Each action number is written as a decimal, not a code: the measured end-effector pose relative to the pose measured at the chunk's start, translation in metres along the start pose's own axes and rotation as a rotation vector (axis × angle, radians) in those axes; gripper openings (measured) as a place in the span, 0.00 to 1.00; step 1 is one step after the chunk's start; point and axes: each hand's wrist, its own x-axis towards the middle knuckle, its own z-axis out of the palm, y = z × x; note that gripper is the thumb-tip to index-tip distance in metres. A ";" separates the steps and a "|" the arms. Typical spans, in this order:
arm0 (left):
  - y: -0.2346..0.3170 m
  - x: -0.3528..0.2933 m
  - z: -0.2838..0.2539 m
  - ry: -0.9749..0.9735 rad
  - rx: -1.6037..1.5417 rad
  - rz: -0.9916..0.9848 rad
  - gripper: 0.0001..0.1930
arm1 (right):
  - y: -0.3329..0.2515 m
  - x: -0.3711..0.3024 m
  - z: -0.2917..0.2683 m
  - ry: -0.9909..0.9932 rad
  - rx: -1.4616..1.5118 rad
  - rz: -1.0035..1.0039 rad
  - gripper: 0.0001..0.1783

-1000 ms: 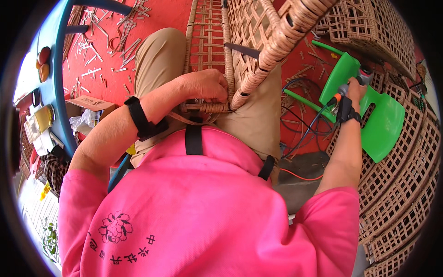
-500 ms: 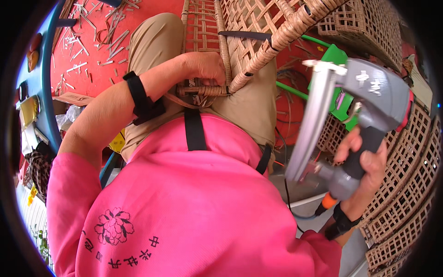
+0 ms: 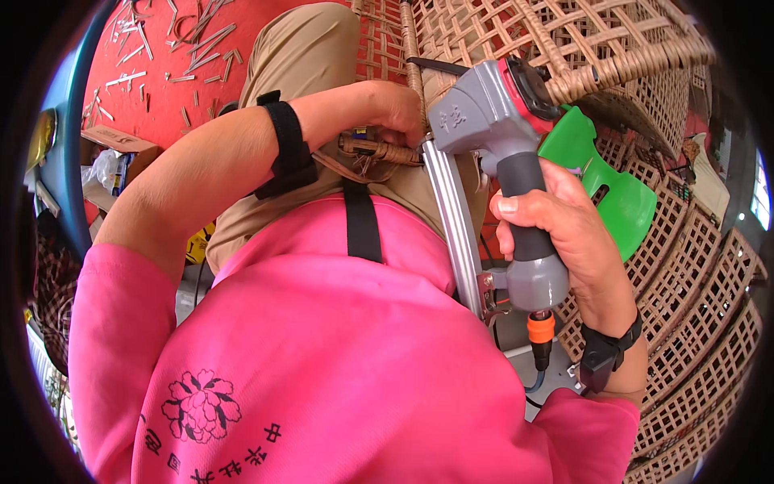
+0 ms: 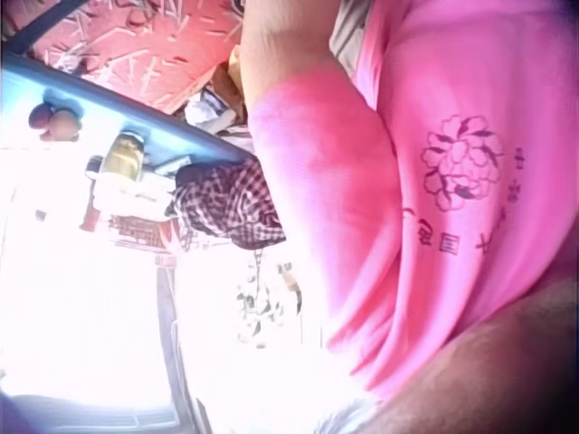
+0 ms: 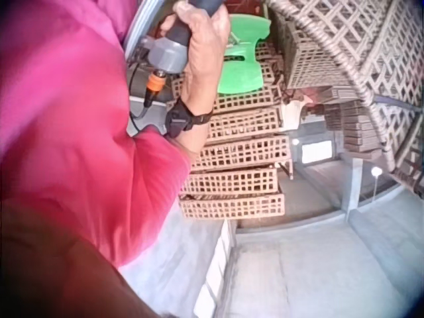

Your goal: Weaving and securing bamboo or rattan strips onto a furniture frame using a pneumatic stapler and cutting tools.

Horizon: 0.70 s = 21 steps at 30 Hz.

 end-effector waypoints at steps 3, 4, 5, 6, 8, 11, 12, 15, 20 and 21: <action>-0.007 0.013 0.000 -0.072 -0.033 0.011 0.05 | -0.008 0.012 0.003 -0.022 -0.096 0.023 0.21; -0.009 0.017 -0.001 -0.104 -0.058 0.017 0.05 | -0.010 0.016 0.003 -0.036 -0.127 0.030 0.21; -0.010 0.021 -0.001 -0.137 -0.082 0.022 0.06 | -0.012 0.018 0.003 -0.042 -0.159 0.035 0.21; -0.011 0.025 -0.001 -0.146 -0.081 0.029 0.07 | -0.014 0.019 0.004 -0.041 -0.172 0.058 0.21; -0.013 0.033 -0.003 -0.162 -0.073 0.042 0.09 | -0.016 0.022 0.004 -0.030 -0.204 0.089 0.21; -0.016 0.042 -0.001 -0.176 -0.060 0.041 0.12 | -0.015 0.030 0.007 -0.041 -0.229 0.104 0.22; -0.017 0.043 0.000 -0.182 -0.062 0.054 0.13 | -0.015 0.032 0.007 -0.051 -0.229 0.109 0.22; -0.016 0.044 0.001 -0.213 -0.079 0.088 0.15 | -0.014 0.035 0.007 -0.041 -0.240 0.127 0.22; -0.008 0.037 -0.002 -0.168 -0.080 0.022 0.17 | -0.014 0.038 0.006 -0.058 -0.218 0.122 0.20; -0.009 0.037 -0.002 -0.169 -0.099 0.062 0.18 | -0.014 0.039 0.006 -0.064 -0.219 0.124 0.20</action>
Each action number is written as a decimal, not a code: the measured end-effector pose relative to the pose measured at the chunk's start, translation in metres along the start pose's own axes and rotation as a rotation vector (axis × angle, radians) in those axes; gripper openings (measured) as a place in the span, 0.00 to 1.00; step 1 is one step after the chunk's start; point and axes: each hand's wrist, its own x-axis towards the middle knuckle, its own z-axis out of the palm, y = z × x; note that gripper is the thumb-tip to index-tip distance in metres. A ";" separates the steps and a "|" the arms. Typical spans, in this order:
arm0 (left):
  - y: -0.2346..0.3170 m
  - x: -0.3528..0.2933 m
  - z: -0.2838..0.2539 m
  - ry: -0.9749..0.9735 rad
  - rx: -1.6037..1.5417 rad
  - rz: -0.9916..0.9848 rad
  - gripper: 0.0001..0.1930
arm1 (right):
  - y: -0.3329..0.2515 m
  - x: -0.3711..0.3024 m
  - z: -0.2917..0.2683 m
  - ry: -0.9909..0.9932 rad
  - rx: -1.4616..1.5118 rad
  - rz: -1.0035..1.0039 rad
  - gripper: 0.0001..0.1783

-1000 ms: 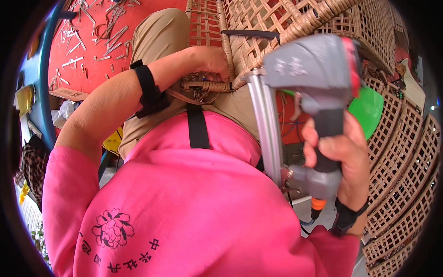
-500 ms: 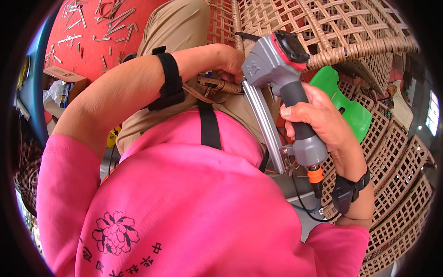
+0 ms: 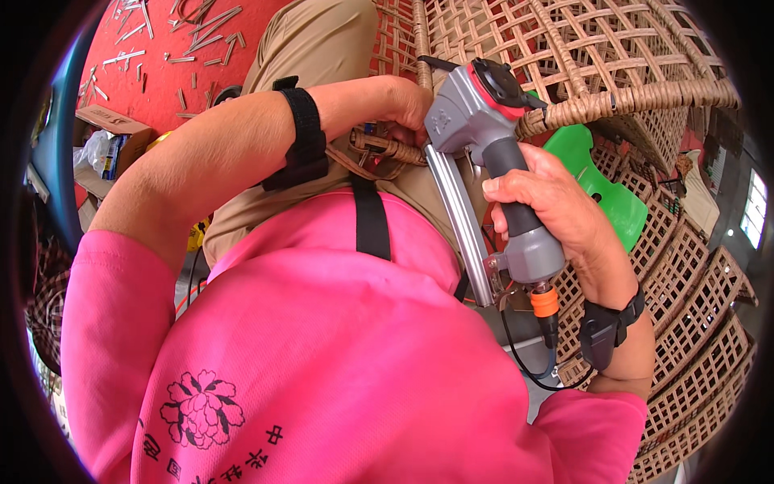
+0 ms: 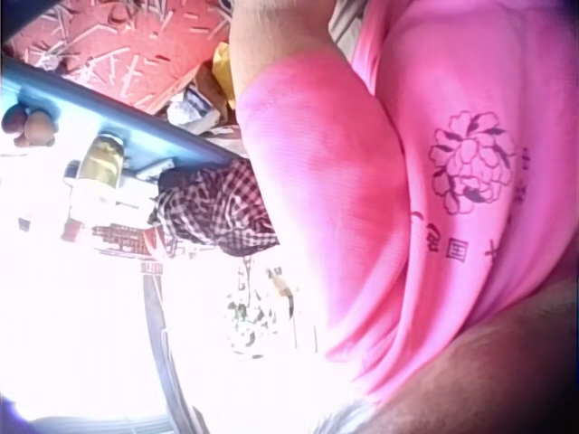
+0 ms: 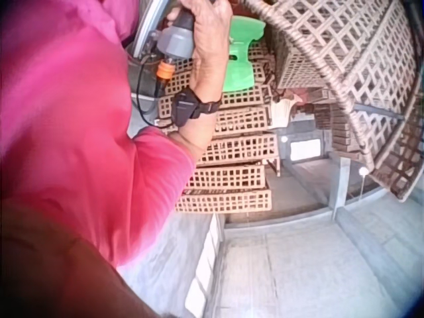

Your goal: Weaving and securing bamboo or rattan strips onto a furniture frame using a pneumatic stapler and cutting tools.

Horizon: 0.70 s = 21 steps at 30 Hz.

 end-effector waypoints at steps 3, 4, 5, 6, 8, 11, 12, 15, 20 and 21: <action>-0.009 0.005 0.001 -0.039 -0.059 0.106 0.19 | -0.002 0.002 0.000 -0.008 -0.020 0.002 0.19; -0.013 0.009 0.002 -0.074 -0.087 0.126 0.19 | -0.002 0.002 0.000 -0.015 -0.032 0.007 0.19; -0.017 0.013 0.003 -0.069 -0.100 0.140 0.19 | -0.003 0.002 0.000 -0.013 -0.045 0.012 0.18; -0.020 0.016 0.003 -0.110 -0.112 0.150 0.19 | -0.003 0.002 0.000 -0.016 -0.048 0.013 0.18; -0.023 0.021 0.003 -0.084 -0.097 0.168 0.18 | -0.003 0.003 0.000 -0.004 -0.058 0.007 0.18; -0.025 0.020 0.002 -0.117 -0.093 0.210 0.18 | -0.003 0.002 0.002 0.019 -0.073 0.023 0.18; -0.024 0.019 0.001 -0.127 -0.084 0.242 0.18 | -0.002 0.002 0.002 0.015 -0.074 0.019 0.18; -0.024 0.014 0.000 -0.140 -0.061 0.307 0.18 | 0.000 0.001 0.004 0.008 -0.079 0.005 0.18; -0.023 0.013 -0.001 -0.142 -0.026 0.288 0.15 | 0.002 0.004 0.003 0.012 -0.112 0.006 0.18; -0.022 0.012 -0.001 -0.127 -0.015 0.256 0.13 | 0.001 0.005 0.002 0.010 -0.123 0.016 0.18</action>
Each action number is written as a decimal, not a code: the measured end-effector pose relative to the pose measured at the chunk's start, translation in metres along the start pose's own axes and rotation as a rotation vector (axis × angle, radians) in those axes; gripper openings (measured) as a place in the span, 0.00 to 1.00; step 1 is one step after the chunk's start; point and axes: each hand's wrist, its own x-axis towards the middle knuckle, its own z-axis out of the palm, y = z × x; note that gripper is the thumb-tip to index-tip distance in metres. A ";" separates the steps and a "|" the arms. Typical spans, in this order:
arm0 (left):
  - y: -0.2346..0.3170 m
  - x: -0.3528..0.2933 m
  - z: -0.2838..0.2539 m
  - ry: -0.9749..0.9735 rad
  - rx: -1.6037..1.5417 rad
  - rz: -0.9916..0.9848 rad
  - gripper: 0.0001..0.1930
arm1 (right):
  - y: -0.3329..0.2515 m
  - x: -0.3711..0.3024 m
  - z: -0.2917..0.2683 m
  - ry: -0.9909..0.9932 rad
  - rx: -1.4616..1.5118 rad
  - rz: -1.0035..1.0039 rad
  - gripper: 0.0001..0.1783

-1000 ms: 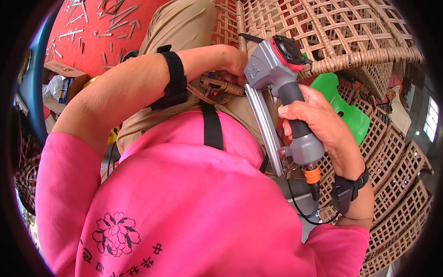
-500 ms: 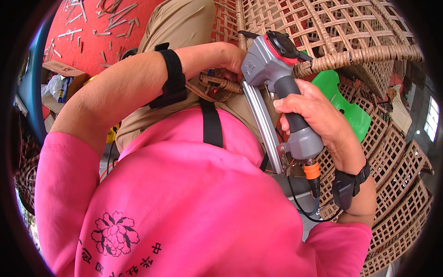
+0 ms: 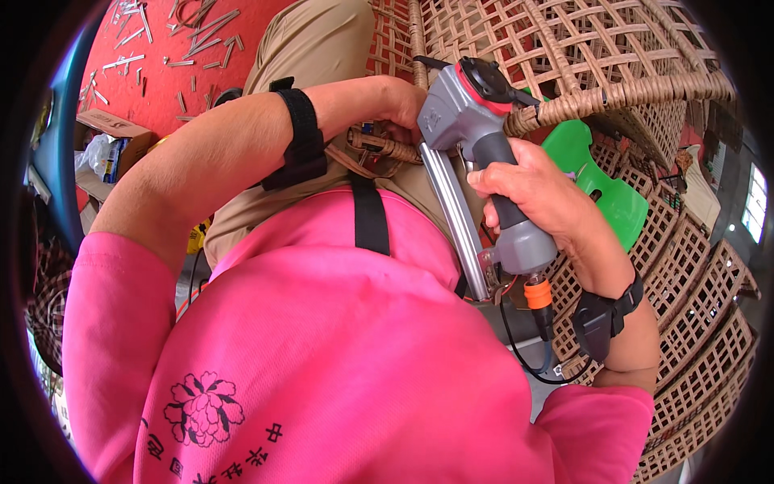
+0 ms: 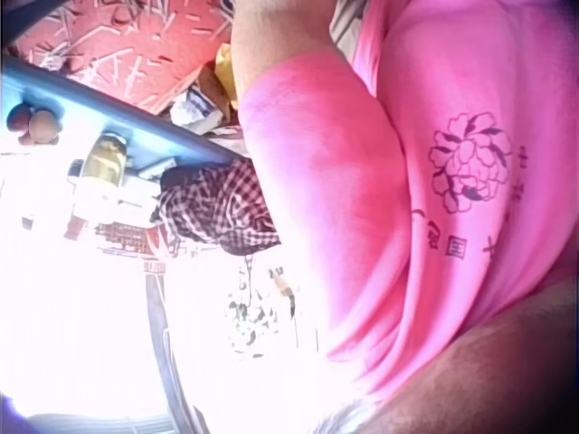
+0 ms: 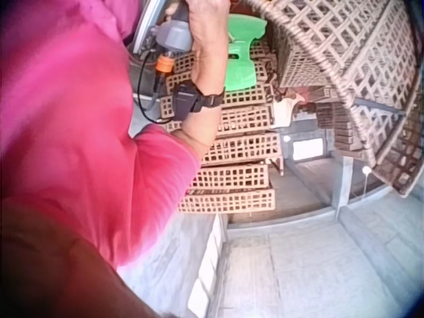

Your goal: Weaving and securing bamboo or rattan strips onto a furniture frame using a pneumatic stapler and cutting tools.

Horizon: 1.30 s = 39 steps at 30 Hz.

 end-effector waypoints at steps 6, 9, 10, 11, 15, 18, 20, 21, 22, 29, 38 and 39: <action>0.009 -0.010 0.005 0.063 0.040 -0.157 0.11 | -0.004 0.003 -0.003 0.005 -0.063 0.024 0.16; 0.014 -0.014 0.005 0.041 0.095 -0.181 0.14 | -0.003 0.003 -0.004 0.017 -0.074 0.038 0.15; 0.017 -0.014 0.005 0.052 0.123 -0.204 0.15 | -0.002 0.004 -0.004 0.023 -0.075 0.041 0.15; 0.018 -0.014 0.005 0.050 0.156 -0.218 0.16 | -0.001 0.004 -0.004 0.017 -0.068 0.032 0.15; 0.021 -0.012 0.004 0.039 0.178 -0.269 0.18 | 0.002 0.010 -0.007 -0.025 -0.045 0.021 0.15; 0.021 -0.011 0.003 0.042 0.172 -0.284 0.19 | 0.004 0.011 -0.008 -0.023 -0.058 0.016 0.14; 0.021 -0.011 0.002 0.010 0.180 -0.268 0.18 | 0.005 0.008 -0.007 -0.009 -0.067 0.001 0.14; 0.021 -0.013 0.001 0.024 0.159 -0.271 0.17 | 0.004 0.008 -0.007 -0.003 -0.059 0.002 0.15; 0.021 -0.015 0.001 0.037 0.140 -0.274 0.16 | 0.005 0.007 -0.006 0.000 -0.046 -0.005 0.15; 0.034 -0.035 0.009 0.232 0.026 -0.338 0.07 | 0.021 -0.030 -0.011 0.087 0.129 -0.205 0.18; 0.046 -0.054 0.013 0.209 0.075 -0.269 0.09 | 0.088 -0.105 -0.020 0.436 0.474 -0.373 0.33; 0.047 -0.056 0.014 0.217 0.058 -0.270 0.08 | 0.099 -0.104 -0.022 0.464 0.520 -0.387 0.32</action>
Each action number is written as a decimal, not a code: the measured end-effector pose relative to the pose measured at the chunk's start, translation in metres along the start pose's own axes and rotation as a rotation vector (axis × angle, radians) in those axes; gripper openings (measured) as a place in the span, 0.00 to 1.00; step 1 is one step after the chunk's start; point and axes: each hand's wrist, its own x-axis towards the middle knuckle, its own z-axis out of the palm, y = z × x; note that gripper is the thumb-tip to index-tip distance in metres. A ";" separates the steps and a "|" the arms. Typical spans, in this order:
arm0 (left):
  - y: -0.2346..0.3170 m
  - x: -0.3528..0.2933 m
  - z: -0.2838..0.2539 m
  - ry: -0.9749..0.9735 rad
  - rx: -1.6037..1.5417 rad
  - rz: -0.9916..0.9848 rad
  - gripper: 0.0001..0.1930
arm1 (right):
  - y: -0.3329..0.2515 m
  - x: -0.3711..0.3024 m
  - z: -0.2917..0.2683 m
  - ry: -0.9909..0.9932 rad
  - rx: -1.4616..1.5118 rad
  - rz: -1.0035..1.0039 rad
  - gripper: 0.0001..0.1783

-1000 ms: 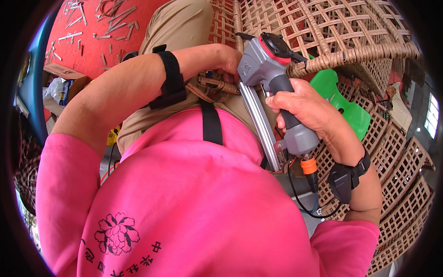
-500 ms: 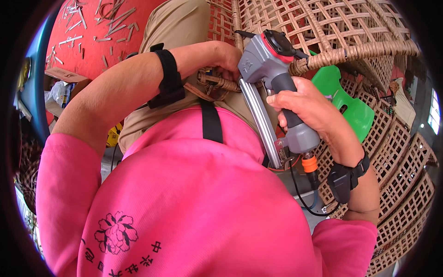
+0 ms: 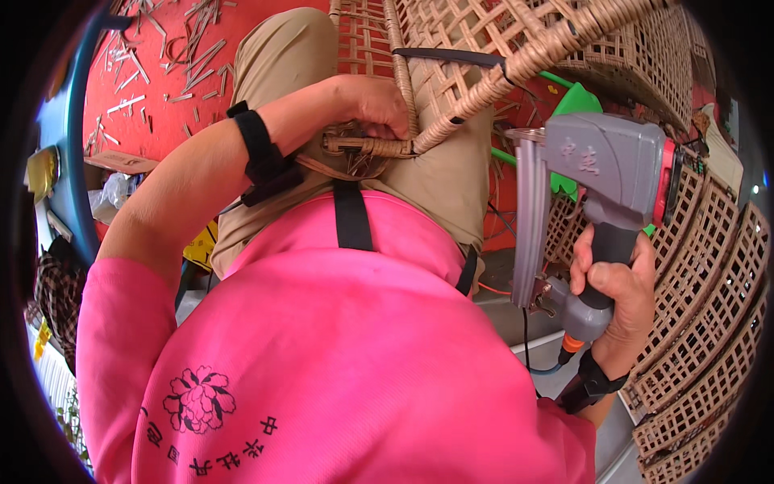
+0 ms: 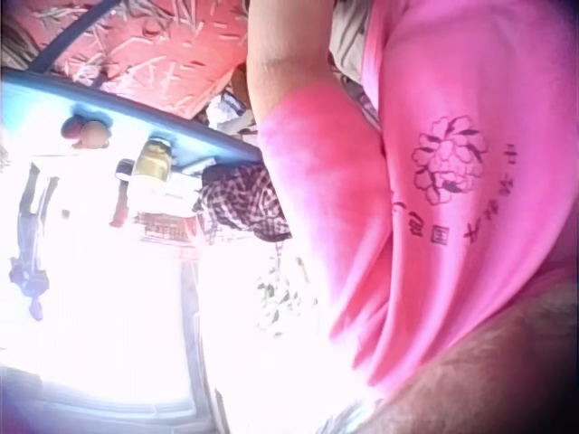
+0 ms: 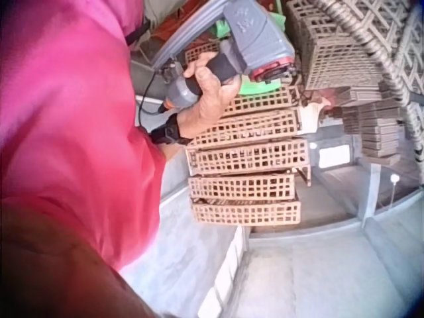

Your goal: Weaving and securing bamboo or rattan strips onto a furniture frame using a pneumatic stapler and cutting tools.

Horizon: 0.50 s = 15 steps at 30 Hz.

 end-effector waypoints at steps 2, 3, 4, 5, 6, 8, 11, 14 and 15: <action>0.000 -0.003 0.001 0.004 -0.030 0.001 0.11 | 0.018 -0.002 -0.014 0.070 0.082 -0.028 0.29; 0.000 -0.004 0.000 -0.001 0.018 0.022 0.11 | 0.027 0.001 -0.021 0.102 0.128 -0.014 0.27; 0.000 -0.006 0.000 -0.010 0.071 0.047 0.11 | 0.039 0.007 -0.028 0.132 0.176 -0.005 0.25; 0.000 -0.007 0.000 -0.021 0.125 0.072 0.12 | 0.051 0.014 -0.035 0.169 0.225 0.003 0.23; -0.001 -0.007 0.000 0.007 0.133 0.056 0.13 | 0.063 0.022 -0.042 0.171 0.260 0.008 0.20; -0.001 -0.007 -0.003 0.001 0.185 0.098 0.13 | 0.089 0.043 -0.056 0.160 0.267 0.014 0.22; 0.000 -0.006 -0.010 -0.033 0.322 0.168 0.13 | 0.130 0.075 -0.074 0.236 0.358 0.006 0.31; 0.001 -0.011 -0.010 0.041 0.168 0.024 0.09 | 0.170 0.118 -0.085 0.252 0.440 -0.128 0.44; 0.001 -0.014 -0.007 0.058 0.089 0.026 0.08 | 0.182 0.137 -0.088 0.210 0.426 -0.176 0.46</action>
